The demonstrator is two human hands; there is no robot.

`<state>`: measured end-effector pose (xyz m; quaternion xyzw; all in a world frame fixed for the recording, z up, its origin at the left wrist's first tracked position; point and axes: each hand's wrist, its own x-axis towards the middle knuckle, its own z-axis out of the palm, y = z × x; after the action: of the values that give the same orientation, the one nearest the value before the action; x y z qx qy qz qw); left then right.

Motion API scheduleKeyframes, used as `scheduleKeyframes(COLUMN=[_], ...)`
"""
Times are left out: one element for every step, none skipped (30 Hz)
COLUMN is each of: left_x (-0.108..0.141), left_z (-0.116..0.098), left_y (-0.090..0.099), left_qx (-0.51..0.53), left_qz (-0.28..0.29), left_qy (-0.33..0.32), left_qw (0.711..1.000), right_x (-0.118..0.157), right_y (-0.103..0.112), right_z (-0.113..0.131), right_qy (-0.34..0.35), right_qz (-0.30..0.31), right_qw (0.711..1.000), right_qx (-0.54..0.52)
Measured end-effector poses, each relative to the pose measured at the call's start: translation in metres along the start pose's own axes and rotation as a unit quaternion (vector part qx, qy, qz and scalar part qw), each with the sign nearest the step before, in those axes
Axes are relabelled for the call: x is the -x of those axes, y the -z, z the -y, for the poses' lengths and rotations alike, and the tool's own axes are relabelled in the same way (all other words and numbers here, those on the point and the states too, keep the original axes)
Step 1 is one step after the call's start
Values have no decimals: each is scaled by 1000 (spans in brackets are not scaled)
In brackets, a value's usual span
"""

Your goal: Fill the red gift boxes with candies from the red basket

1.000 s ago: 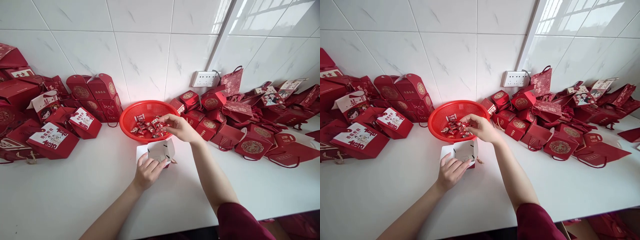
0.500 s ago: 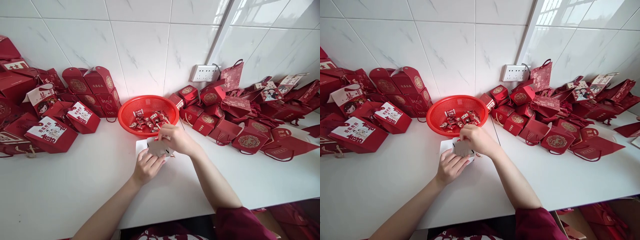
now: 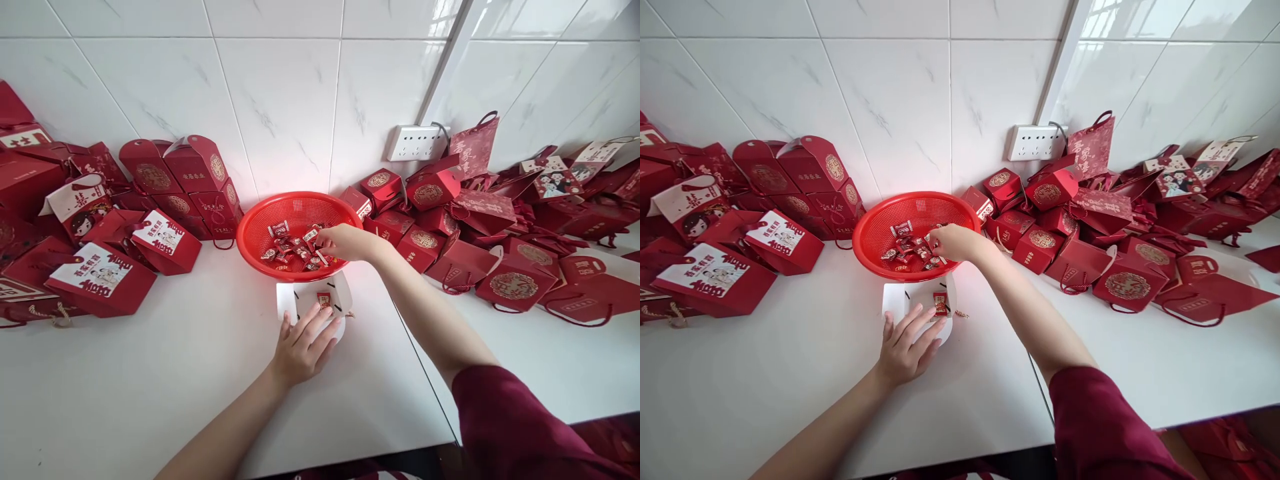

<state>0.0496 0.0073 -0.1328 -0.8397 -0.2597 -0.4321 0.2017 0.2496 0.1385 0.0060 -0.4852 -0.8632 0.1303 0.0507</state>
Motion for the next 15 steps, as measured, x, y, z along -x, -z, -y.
scheduleKeyframes(left_x=[3, 5, 7, 9, 11, 12, 14, 15, 16, 17, 19, 20, 22, 23, 24], left_z=[2, 4, 7, 11, 16, 22, 28, 35, 42, 50, 58, 65, 72, 78, 83], left_y=[0, 0, 0, 0, -1, -3, -5, -7, -10, -13, -16, -18, -20, -22, -23], left_qx=[16, 38, 66, 96, 126, 153, 176, 197, 214, 228, 236, 239, 235, 227, 217], left_qz=[-13, -35, -66, -103, -142, -178, -207, -228, -238, -242, -241, -239, -236, -233, -228], left_qy=[6, 21, 45, 76, 114, 154, 190, 222, 246, 265, 285, 310, 342, 379, 415], left_qw=[1000, 998, 995, 987, 975, 960, 943, 928, 915, 905, 897, 889, 878, 866, 854], right_x=[-14, -27, -39, -48, -56, -62, -67, -71, -75, -78, -80, -83, -85, -88, -90], right_y=[-2, -6, -10, -15, -21, -28, -34, -41, -48, -53, -58, -62, -65, -66, -66], right_z=[-3, -5, -5, -5, -5, -4, -3, -2, -1, 0, 1, 3, 4, 5, 5], right_qy=[-4, -3, 2, 8, 14, 19, 25, 31, 36, 42, 50, 60, 71, 82, 92], right_qz=[51, 96, 130, 156, 174, 186, 194, 197, 195, 190, 184, 179, 176, 173, 169], right_qw=[998, 993, 987, 982, 978, 975, 973, 971, 970, 970, 970, 969, 969, 969, 970], right_qx=[41, 74, 94, 106, 113, 117, 123, 131, 139, 147, 153, 157, 158, 156, 151])
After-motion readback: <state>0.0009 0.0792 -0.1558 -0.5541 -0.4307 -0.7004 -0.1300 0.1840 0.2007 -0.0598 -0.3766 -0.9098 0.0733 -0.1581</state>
